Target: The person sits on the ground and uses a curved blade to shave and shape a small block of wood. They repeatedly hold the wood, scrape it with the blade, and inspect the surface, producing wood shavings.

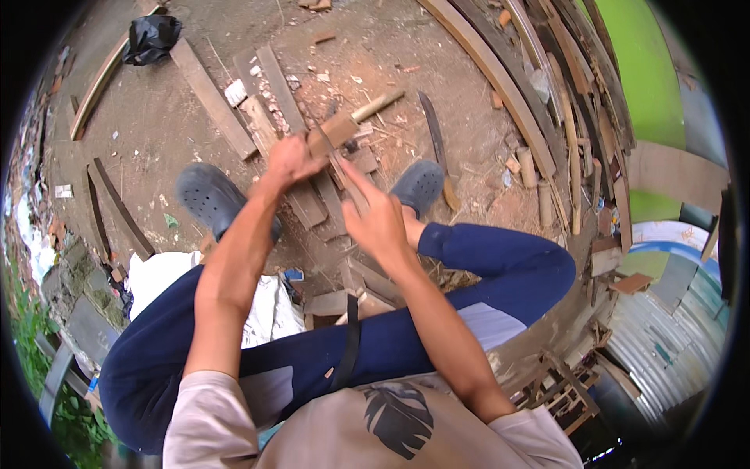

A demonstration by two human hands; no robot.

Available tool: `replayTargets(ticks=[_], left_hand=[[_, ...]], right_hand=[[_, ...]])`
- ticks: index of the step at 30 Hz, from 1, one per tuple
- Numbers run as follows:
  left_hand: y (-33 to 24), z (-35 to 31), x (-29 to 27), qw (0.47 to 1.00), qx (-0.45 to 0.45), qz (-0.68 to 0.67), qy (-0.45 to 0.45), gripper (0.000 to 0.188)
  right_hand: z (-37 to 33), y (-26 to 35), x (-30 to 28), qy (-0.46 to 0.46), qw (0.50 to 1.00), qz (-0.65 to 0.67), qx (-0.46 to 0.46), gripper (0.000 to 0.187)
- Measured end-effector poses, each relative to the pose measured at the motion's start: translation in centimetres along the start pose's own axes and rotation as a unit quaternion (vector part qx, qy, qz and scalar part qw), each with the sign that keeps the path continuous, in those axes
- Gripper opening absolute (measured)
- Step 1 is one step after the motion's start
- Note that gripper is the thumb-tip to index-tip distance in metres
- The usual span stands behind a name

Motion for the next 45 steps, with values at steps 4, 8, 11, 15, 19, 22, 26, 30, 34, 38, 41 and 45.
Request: replayTargets(ticks=[4,8,11,15,19,22,26,30,34,38,41,45], left_hand=[[0.1,0.8,-1.0,0.999,-0.038,-0.028,0.000,0.080],[0.2,0.8,-1.0,0.999,-0.003,-0.016,-0.043,0.074],[-0.4,1.3,-0.7,0.999,0.028,-0.008,-0.043,0.068],[1.8,1.6,1.0,0.999,0.038,0.005,-0.031,0.073],[0.8,0.9,0.0,0.999,0.011,-0.034,-0.004,0.072],[0.6,1.3,0.6,1.000,0.005,-0.022,-0.007,0.070],[1.1,1.4,0.6,0.999,0.006,-0.022,-0.038,0.066],[1.6,1.9,0.7,0.998,0.018,-0.015,-0.060,0.068],[0.9,2.0,0.4,0.996,0.034,0.000,-0.079,0.071],[0.1,0.9,1.4,0.999,0.036,0.016,-0.031,0.073],[-0.7,0.0,2.2,0.999,0.041,0.007,-0.032,0.073],[-0.7,-0.4,1.8,0.998,0.049,-0.004,-0.029,0.074]], right_hand=[[-9.8,2.0,-3.1,-0.003,0.998,-0.061,-0.001,0.065],[-10.9,1.1,-4.0,-0.042,0.993,-0.073,-0.077,0.060],[1.9,-0.9,0.0,-0.018,0.998,-0.024,-0.063,0.053],[1.0,0.5,0.7,-0.050,0.987,-0.054,-0.141,0.052],[-12.0,1.2,-3.3,-0.043,0.991,-0.125,-0.024,0.054],[-15.3,0.7,-4.8,-0.041,0.991,-0.124,0.031,0.056],[-12.8,2.0,-4.8,-0.058,0.991,-0.116,-0.039,0.058],[-12.3,3.3,-4.6,-0.056,0.990,-0.110,-0.064,0.060],[-11.9,3.7,-4.3,-0.030,0.992,-0.116,-0.033,0.064],[-13.4,3.0,-4.9,-0.031,0.991,-0.115,-0.053,0.064],[-14.8,1.6,-5.2,-0.034,0.994,-0.097,-0.031,0.063],[-14.6,1.3,-4.7,-0.026,0.996,-0.083,-0.027,0.065]])
Point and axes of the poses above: each hand's wrist, its own z-axis towards the middle knuckle, its own x-axis out of the palm, y = z × x, the point moved 2 cm from there along z, towards the middle knuckle, and after that the axes turned 8 degrees about x, right-handed, at the moved point
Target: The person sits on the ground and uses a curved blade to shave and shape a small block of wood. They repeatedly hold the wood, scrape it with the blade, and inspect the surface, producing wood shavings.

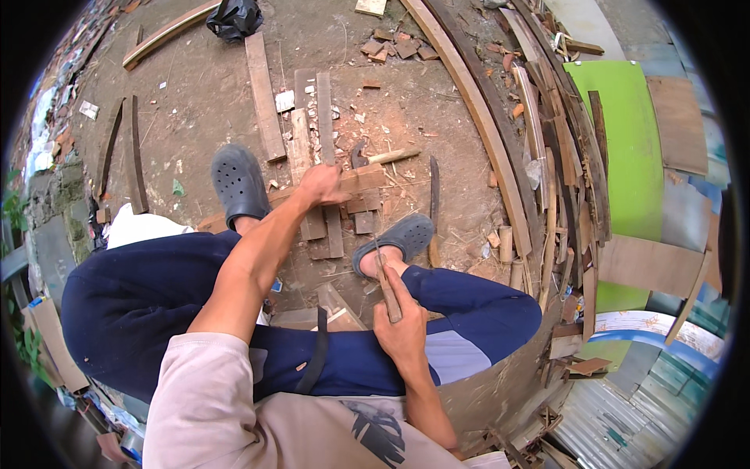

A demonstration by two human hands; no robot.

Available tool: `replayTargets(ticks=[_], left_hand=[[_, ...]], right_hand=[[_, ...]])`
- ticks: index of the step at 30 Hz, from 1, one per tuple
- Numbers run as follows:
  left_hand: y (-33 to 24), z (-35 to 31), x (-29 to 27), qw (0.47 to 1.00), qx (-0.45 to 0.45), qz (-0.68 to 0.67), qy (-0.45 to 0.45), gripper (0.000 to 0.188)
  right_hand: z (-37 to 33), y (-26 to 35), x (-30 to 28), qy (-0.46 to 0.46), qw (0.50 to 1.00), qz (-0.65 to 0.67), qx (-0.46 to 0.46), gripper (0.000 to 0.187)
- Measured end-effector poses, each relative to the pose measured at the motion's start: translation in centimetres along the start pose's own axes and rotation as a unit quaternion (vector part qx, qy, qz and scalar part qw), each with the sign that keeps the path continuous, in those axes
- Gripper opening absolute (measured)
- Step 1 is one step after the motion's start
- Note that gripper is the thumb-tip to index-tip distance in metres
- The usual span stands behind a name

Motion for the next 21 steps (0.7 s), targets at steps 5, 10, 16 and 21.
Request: replayTargets(ticks=[5,10,16,21], left_hand=[[0.9,1.0,1.3,1.000,0.014,0.008,0.022,0.076],[1.3,0.7,1.8,0.999,0.033,-0.006,-0.015,0.073],[-0.4,0.6,-1.6,0.998,-0.034,-0.017,0.047,0.075],[-0.4,1.0,-0.5,0.997,-0.021,-0.060,0.036,0.075]], right_hand=[[10.1,-1.4,5.3,0.009,0.998,0.035,-0.053,0.065],[9.0,-0.6,4.1,-0.024,0.995,-0.035,-0.086,0.068],[3.6,-0.4,1.8,-0.006,0.998,0.004,-0.060,0.069],[14.6,-1.2,6.4,0.019,0.999,0.017,0.022,0.060]])
Point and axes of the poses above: each hand's wrist, its own z-axis towards the middle knuckle, its own x-axis out of the palm, y = z × x, the point moved 2 cm from there along z, towards the middle knuckle, and after that the axes turned 8 degrees about x, right-handed, at the moved point
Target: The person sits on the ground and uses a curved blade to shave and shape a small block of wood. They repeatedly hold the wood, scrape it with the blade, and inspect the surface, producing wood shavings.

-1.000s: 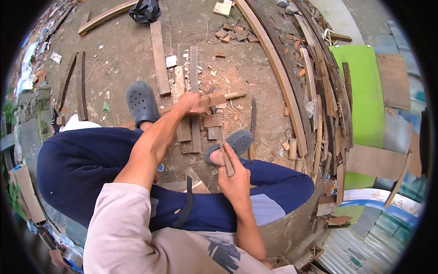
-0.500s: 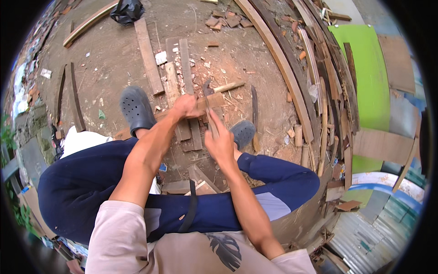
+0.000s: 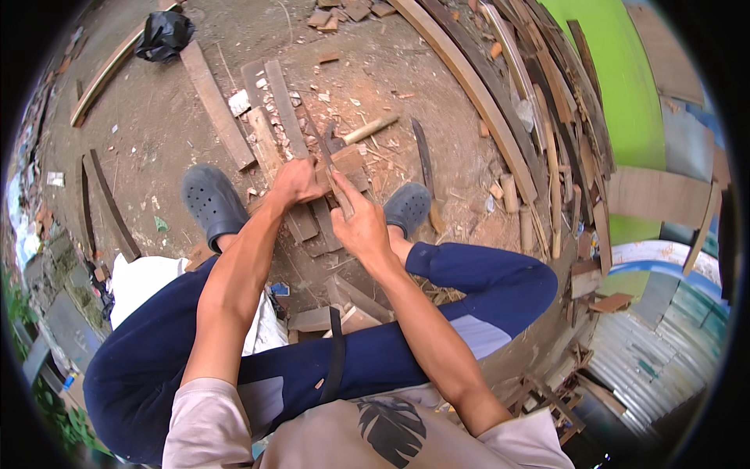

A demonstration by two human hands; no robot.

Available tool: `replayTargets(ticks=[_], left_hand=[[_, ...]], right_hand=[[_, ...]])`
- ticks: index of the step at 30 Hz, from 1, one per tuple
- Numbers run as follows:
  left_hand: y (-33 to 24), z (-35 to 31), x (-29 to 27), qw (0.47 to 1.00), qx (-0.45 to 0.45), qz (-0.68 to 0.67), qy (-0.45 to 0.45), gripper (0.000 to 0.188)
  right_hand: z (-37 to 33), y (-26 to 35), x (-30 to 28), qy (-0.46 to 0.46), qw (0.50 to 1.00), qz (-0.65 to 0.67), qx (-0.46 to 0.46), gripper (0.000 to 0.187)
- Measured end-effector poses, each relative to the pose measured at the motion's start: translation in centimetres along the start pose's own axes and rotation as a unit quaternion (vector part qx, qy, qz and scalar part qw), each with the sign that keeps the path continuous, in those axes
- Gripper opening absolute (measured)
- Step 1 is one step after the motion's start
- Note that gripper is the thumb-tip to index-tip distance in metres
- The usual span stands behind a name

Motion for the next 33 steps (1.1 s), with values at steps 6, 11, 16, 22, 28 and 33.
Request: replayTargets(ticks=[6,11,16,22,28,33], left_hand=[[1.3,-0.1,0.2,0.999,-0.001,0.033,-0.014,0.073],[-0.4,0.2,0.3,1.000,0.012,0.012,-0.014,0.071],[0.3,-0.4,-0.5,1.000,-0.012,0.018,-0.013,0.077],[0.5,-0.9,-0.3,0.999,-0.007,0.029,-0.013,0.085],[0.5,0.3,-0.1,1.000,-0.010,0.020,0.013,0.083],[1.2,-0.2,0.0,0.999,0.010,0.040,-0.014,0.080]], right_hand=[[-15.7,-0.1,-4.7,-0.038,0.999,-0.002,-0.037,0.072],[-0.4,-2.7,-0.3,-0.058,0.988,0.070,-0.126,0.069],[-7.5,0.0,-1.4,-0.018,0.999,0.009,-0.027,0.068],[-9.9,-0.5,-2.8,-0.042,0.995,0.041,-0.076,0.066],[-2.4,-1.2,0.3,-0.018,0.996,0.073,-0.051,0.060],[-15.2,-0.2,-5.0,-0.006,1.000,0.009,-0.025,0.069]])
Point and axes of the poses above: each hand's wrist, its own z-axis towards the middle knuckle, its own x-axis out of the palm, y = z × x, the point moved 2 cm from there along z, towards the middle knuckle, and after that the axes turned 8 degrees about x, right-handed, at the moved point
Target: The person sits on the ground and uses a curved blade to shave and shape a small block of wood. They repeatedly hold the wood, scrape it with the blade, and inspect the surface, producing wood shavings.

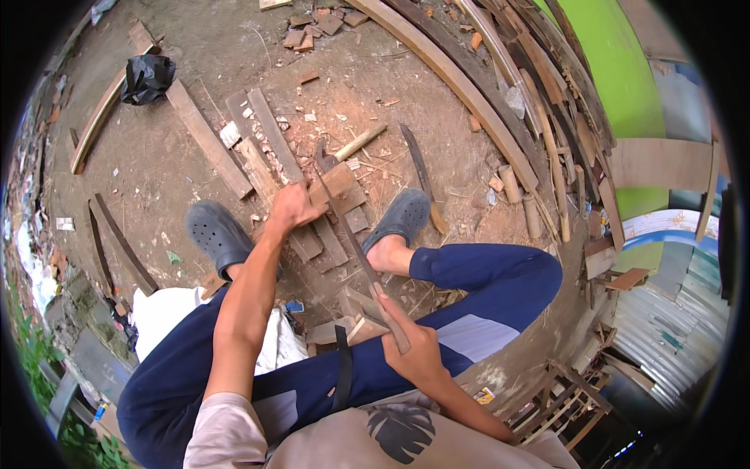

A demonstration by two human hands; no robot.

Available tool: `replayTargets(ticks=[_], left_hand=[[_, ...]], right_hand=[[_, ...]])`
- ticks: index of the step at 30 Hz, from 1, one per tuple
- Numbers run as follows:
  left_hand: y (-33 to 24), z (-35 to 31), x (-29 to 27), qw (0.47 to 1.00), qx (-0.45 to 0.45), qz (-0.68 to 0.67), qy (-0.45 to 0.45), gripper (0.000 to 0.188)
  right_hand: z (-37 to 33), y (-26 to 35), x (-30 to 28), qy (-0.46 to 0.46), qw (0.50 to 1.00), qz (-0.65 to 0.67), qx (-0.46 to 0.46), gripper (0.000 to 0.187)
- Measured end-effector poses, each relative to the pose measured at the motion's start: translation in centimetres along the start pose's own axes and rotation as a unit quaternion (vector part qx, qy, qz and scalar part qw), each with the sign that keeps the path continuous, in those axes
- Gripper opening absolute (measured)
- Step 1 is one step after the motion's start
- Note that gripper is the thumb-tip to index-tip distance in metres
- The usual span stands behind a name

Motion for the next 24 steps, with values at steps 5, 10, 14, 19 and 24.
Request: replayTargets(ticks=[5,10,14,19,24], left_hand=[[-0.7,0.5,0.4,1.000,0.005,-0.025,-0.014,0.078],[-0.5,0.6,-1.0,1.000,-0.008,-0.007,0.026,0.087],[0.1,-0.5,-0.5,0.999,-0.040,0.002,0.033,0.089],[-0.5,1.1,-0.6,0.999,-0.003,0.003,0.038,0.082],[0.5,0.1,0.5,1.000,0.008,0.013,-0.009,0.077]], right_hand=[[17.8,-0.7,6.2,0.055,0.995,0.018,0.081,0.063],[3.5,-0.2,1.7,-0.018,0.999,0.028,-0.035,0.065],[2.7,-0.8,1.5,-0.033,0.997,0.010,-0.065,0.066],[17.0,-2.1,6.7,0.004,0.998,0.052,0.021,0.062],[4.3,0.6,0.0,0.019,0.999,0.039,0.006,0.065]])
Point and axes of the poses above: each hand's wrist, its own z-axis towards the middle knuckle, its own x-axis out of the palm, y = z × x, the point moved 2 cm from there along z, towards the middle knuckle, and after that the axes turned 8 degrees about x, right-handed, at the moved point
